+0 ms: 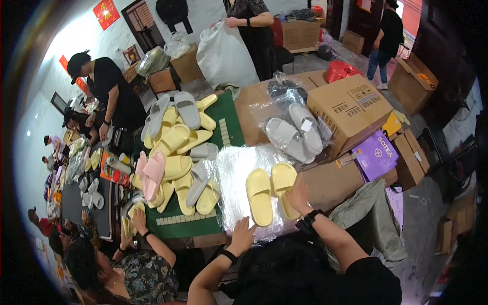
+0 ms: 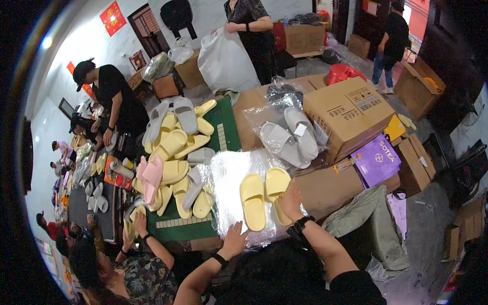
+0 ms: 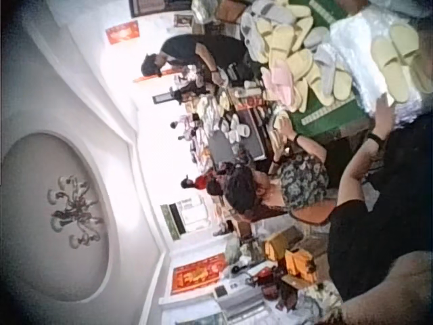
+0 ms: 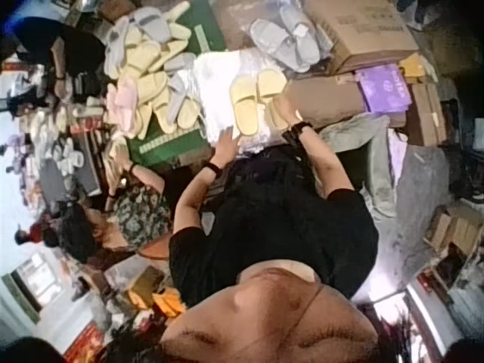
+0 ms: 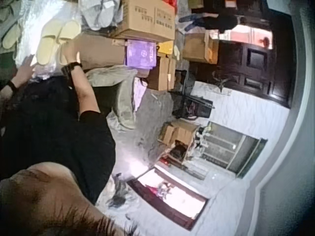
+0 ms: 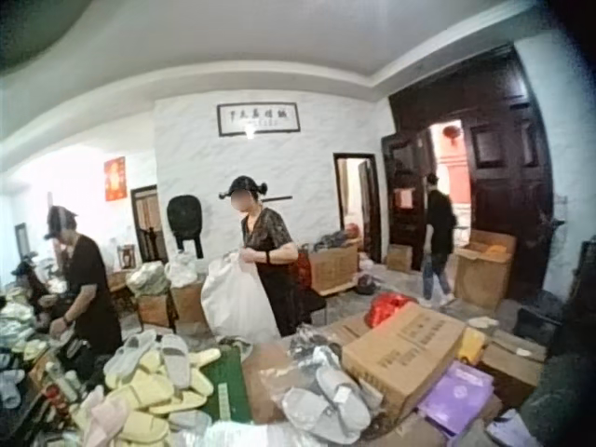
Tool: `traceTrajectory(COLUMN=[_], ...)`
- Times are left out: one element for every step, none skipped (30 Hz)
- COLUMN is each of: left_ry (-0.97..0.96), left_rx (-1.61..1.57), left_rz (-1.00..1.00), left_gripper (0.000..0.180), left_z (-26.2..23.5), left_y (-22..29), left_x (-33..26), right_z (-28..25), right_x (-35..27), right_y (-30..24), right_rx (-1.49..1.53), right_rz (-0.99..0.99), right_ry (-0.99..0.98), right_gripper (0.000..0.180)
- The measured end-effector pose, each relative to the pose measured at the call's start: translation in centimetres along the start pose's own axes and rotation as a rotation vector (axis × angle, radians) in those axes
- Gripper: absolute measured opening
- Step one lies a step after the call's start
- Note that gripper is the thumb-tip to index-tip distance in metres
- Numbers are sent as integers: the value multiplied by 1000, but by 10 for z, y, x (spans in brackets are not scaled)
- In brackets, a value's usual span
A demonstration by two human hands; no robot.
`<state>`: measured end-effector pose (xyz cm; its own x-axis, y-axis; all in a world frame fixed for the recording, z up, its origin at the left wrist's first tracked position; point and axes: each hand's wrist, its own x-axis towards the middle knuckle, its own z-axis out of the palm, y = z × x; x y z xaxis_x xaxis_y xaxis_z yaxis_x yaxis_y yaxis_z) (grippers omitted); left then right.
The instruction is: The recorder is placing various foam sliders/shoes into plastic bags and then into a large storage sack.
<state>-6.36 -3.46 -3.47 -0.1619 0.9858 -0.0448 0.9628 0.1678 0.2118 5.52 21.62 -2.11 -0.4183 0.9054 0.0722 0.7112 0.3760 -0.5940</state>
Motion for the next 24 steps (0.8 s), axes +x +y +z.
traceTrajectory(left_ry=[-7, -26, -43, -54, -63, -72, -73, -77, -82, -88, -67, -70, -106, -142, -95, -99, -82, -66, -56, -61, -60, -57, -24, 23], left_rx=[-6, -3, -1, -6, 78, 163, 203, 194, 193, 194, 152, 151, 150, 148, 220, 217, 251, 284, 234, 226, 188, 148, 74, 51], left_rz=[-14, -4, 7, 9, 10, 12, -22, -25, -43, -55, -43, -34, 14, 59, 77, 85, 80, 75, 91, 92, 92, 93, 64, 66], left_gripper=[44, 45, 46, 46, 47, 48, 48, 48, 49, 49, 48, 48, 47, 47, 48, 48, 48, 48, 51, 51, 53, 55, 61, 60], left_z=[2, 1, 0, -3, -8, -10, -8, -8, -8, -8, 7, 10, 13, 15, 20, 24, 27, 30, 22, 17, 13, 8, -3, -2], left_y=[0, 0, 1, 2, 5, 7, 9, 14, 18, 23, 20, 19, 15, 12, 7, 4, 2, -1, 1, 0, -2, 0, 1, -2], left_x=[-1, -2, -3, -2, -1, -2, -4, -7, -9, -11, -15, -17, -18, -22, -24, -23, -21, -21, -16, -13, -9, -3, 5, 11], right_z=[-20, -21, -21, -18, -9, 1, 12, 17, 26, 36, 50, 59, 58, 53, 48, 42, 36, 30, 17, 3, -11, -27, -39, -51], right_x=[-9, -19, -32, -45, -59, -61, -63, -65, -53, -40, -26, -15, -10, -11, -11, -9, -7, -7, -10, -15, -19, -26, -32, -40], right_y=[-20, -21, -21, -18, -14, -12, -12, -13, -17, -12, -8, -6, -10, -16, -22, -23, -21, -18, -16, -16, -15, -13, -9, -5], right_rx=[0, 0, -55, -111, -68, -70, -143, -220, -257, -262, -191, -121, -121, -153, -186, -187, -130, -75, -5, -10, 212, 430, 423, 526], right_rz=[24, 25, -77, -169, -160, -157, -160, -161, -163, -155, -202, -243, -236, -210, -183, -174, -202, -229, -231, -225, -281, -334, -329, -240], right_ry=[-6, -19, -110, -197, -341, -350, -373, -397, -397, -401, -416, -428, -428, -446, -464, -463, -458, -453, -404, -410, -388, -360, -367, -440], right_gripper=[69, 69, 62, 56, 42, 42, 41, 40, 42, 42, 42, 42, 42, 45, 49, 49, 49, 50, 47, 47, 45, 44, 44, 43])
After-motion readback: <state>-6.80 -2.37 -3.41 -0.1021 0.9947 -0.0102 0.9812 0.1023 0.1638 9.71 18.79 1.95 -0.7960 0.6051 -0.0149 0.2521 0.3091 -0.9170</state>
